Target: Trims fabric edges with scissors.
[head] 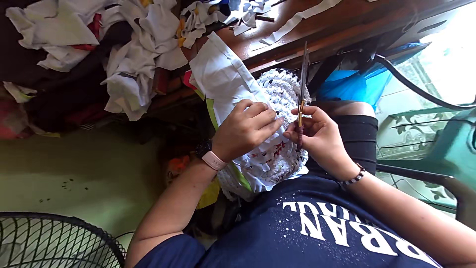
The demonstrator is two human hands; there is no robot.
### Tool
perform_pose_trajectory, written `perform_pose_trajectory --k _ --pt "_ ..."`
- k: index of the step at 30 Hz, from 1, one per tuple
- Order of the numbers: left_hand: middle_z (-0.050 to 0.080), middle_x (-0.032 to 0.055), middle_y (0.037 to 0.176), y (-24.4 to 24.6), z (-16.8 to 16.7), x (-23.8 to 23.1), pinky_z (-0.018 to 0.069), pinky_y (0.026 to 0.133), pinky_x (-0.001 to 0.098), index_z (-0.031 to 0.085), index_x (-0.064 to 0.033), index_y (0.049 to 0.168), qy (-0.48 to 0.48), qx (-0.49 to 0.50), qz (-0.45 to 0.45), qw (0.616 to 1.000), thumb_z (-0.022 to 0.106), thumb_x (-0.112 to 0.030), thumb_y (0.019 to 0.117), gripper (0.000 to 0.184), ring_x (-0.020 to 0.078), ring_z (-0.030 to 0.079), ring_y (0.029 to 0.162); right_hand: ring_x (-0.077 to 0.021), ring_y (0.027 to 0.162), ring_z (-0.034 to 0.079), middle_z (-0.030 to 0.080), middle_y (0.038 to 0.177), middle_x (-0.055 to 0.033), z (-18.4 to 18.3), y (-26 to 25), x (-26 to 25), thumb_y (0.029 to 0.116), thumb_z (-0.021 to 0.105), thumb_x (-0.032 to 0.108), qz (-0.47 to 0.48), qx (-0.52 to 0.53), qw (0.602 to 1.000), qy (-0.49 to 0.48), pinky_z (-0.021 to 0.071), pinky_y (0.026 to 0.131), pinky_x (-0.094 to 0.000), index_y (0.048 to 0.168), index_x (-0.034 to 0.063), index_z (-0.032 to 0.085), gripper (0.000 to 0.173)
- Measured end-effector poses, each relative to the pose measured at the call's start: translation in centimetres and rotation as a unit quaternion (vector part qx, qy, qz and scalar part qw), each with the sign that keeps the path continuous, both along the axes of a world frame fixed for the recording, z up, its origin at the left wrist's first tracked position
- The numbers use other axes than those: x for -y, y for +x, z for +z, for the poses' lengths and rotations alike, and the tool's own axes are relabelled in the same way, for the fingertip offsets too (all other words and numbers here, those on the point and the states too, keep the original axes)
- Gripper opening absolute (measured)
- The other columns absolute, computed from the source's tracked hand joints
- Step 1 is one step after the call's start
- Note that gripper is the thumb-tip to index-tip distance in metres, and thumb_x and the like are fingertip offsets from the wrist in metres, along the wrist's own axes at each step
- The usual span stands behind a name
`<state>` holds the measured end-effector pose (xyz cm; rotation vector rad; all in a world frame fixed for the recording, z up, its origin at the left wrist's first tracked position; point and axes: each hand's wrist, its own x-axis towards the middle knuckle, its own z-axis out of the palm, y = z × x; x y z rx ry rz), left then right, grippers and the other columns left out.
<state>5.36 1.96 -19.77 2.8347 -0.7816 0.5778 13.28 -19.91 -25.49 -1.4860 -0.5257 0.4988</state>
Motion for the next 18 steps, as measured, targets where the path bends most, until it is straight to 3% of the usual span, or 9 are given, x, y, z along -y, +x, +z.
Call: perform_pose_trajectory --k 5,11,18 --pt "0.072 0.0095 0.108 0.2 0.3 -0.1 0.0480 0.096 0.0460 0.079 -0.0101 0.107 0.027 -0.005 -0.006 1.000 0.059 -0.006 0.0998 0.021 0.0279 0.064 0.112 -0.0104 0.072 0.070 0.072 0.091 -0.0016 -0.1 0.1 0.1 0.0805 0.080 0.003 0.000 -0.001 1.000 -0.004 0.0602 0.061 -0.0249 0.129 0.0107 0.056 0.055" --pt "0.072 0.0101 0.112 0.2 0.1 -0.3 0.0480 0.096 0.0456 0.079 -0.0106 0.105 0.008 -0.003 -0.009 1.000 0.060 -0.005 0.0991 0.020 0.0283 0.064 0.114 -0.0105 0.071 0.070 0.073 0.090 -0.0015 -0.1 0.0 0.1 0.0795 0.081 0.002 0.001 -0.007 1.000 -0.004 0.0603 0.062 -0.0251 0.129 0.0105 0.056 0.056" --pt "0.070 0.0134 0.125 -0.3 -1.0 -1.2 0.0463 0.109 0.0484 0.081 -0.0135 0.108 -0.112 -0.035 0.002 0.993 0.065 -0.009 0.0963 0.020 0.0315 0.059 0.130 -0.0099 0.068 0.069 0.073 0.087 -0.0014 0.0 0.0 -0.3 0.0762 0.083 0.002 -0.009 -0.006 1.000 -0.023 0.0598 0.060 -0.0252 0.127 0.0113 0.058 0.057"
